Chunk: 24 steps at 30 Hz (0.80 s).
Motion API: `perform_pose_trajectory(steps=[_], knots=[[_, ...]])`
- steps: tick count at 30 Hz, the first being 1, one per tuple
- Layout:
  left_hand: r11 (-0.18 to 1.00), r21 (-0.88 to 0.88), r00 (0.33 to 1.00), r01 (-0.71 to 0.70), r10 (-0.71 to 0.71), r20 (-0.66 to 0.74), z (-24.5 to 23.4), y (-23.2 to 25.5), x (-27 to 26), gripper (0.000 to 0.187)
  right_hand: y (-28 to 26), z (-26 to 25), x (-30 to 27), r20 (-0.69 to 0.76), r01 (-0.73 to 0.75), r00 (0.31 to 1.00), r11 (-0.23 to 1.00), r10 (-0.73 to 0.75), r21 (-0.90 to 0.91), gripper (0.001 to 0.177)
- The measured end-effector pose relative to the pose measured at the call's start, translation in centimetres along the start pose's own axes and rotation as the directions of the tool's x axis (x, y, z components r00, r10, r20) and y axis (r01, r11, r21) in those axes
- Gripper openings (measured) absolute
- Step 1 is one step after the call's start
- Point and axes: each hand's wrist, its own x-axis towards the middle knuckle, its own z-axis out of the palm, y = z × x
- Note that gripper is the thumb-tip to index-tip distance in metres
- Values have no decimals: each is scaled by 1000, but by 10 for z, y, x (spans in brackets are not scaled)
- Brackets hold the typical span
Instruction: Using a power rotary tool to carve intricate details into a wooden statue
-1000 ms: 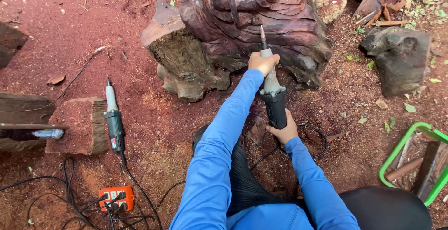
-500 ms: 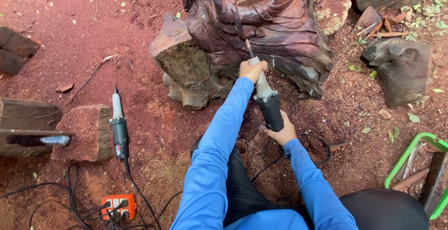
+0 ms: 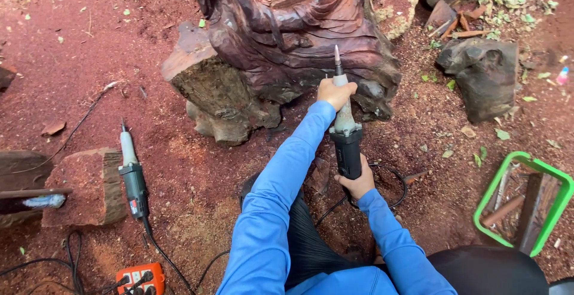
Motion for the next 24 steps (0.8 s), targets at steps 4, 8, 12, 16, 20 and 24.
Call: perform_pose_trajectory(steps=[4,8,12,16,20,24], knots=[[999,40,998,-32,30,61,24,12,-9,48,-8,-18,-16,-20,55,998,996,-54,71,89],[996,91,996,-12,3,93,35,34,-31,54,7,-35,-18,4,100,994,957,-105,274,80],[998,61,998,1,-5,59,36,34,-32,55,16,-47,-11,46,130,987,930,-155,345,74],[1000,-12,1000,-6,6,27,34,12,-9,56,2,-43,-9,-42,51,998,996,-48,75,94],[996,-87,1000,-16,17,10,33,-20,26,45,-21,-47,-10,47,-66,997,997,68,-32,95],[982,-182,997,-41,53,57,20,-22,22,32,-38,-55,-11,72,-109,990,986,118,-123,95]])
